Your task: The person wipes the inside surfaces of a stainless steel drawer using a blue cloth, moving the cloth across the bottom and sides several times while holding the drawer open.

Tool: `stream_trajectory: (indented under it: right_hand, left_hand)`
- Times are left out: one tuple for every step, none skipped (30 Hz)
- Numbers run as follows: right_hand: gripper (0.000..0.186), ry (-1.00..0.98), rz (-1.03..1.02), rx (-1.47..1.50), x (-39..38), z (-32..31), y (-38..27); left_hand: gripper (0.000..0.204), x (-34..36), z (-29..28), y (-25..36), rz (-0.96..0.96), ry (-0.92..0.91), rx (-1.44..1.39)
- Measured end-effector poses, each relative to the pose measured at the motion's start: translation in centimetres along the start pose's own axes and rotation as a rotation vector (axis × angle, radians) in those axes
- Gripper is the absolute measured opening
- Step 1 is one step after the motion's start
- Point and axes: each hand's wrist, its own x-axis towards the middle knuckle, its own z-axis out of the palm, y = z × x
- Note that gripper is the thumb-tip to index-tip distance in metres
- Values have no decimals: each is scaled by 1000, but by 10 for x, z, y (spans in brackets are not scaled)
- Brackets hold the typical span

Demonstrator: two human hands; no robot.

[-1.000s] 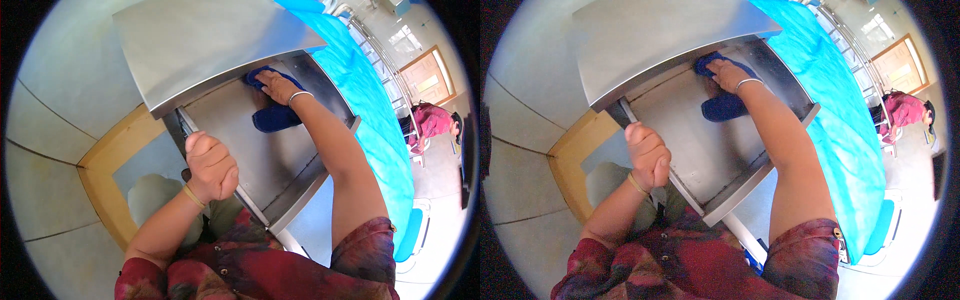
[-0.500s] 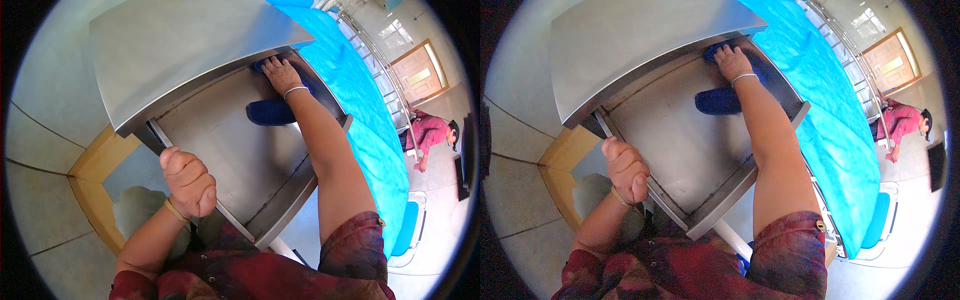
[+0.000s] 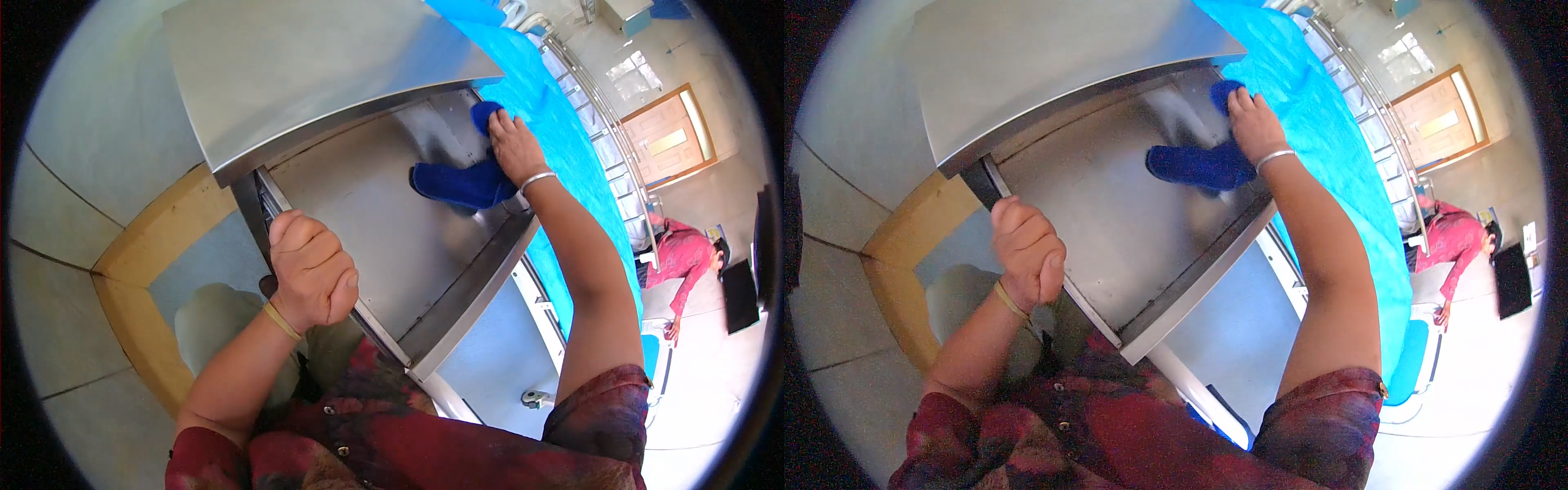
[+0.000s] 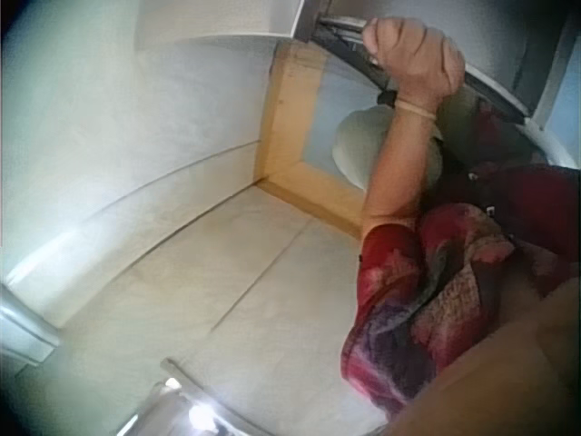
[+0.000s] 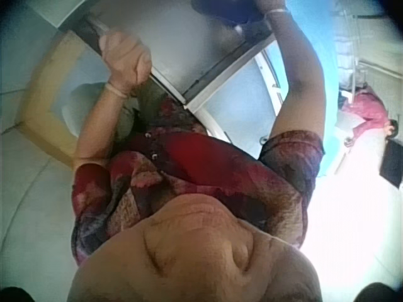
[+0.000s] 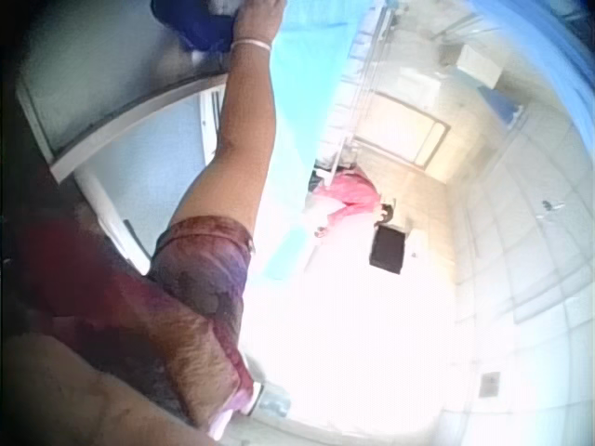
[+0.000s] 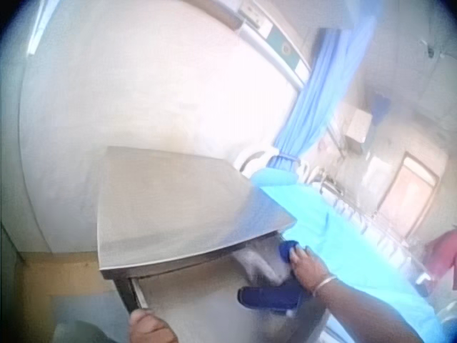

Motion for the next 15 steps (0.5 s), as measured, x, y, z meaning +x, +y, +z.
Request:
stream_trajectory:
  right_hand:
    - [38, 45, -8, 136, -1, -1, -5]
    - [41, -9, -56, 128, -2, -3, -9]
    - [41, -8, -67, 128, 0, -5, -12]
    - [42, -6, -81, 63, 3, -8, -15]
    - [42, -4, -95, 0, 6, -11, -17]
    - [42, -1, -101, 3, 13, -13, -21]
    - [42, -16, -72, -30, 25, -15, -21]
    - [43, -29, -46, -61, 40, -18, -22]
    - [43, -23, -40, -58, 57, -21, -23]
    - [43, -19, -18, -93, 64, -20, -33]
    - [43, -19, 35, -134, 74, -20, -36]
    - [41, 33, 73, -196, 84, -19, -37]
    - [41, 28, 76, -183, 89, -14, -40]
    - [41, -17, 120, -87, 93, -11, -42]
    - [40, -62, 165, 8, 95, -6, -42]
  left_hand:
    - [12, -1, -2, -2, -11, -9, -15]
    - [12, -4, -4, -4, -20, -5, -14]
    - [14, -8, -5, -6, -41, -16, -9]
    - [17, -11, -6, -7, -57, -27, -5]
    - [17, -12, -8, -8, -62, -27, -3]
    - [17, -14, -9, -9, -60, -31, 4]
    - [17, -8, -11, -13, -44, -36, 11]
    - [17, -5, -13, -17, -38, -38, 17]
    - [17, -1, -17, -20, -30, -49, 17]
    - [17, -9, -14, -9, -57, -61, 19]
    - [17, -7, -15, -7, -56, -65, 20]
    - [16, -5, -16, -5, -45, -61, 21]
    - [15, -2, -13, -6, -36, -67, 20]
    - [15, 2, -8, -7, -35, -79, 20]
    - [16, 5, -3, -8, -30, -85, 24]
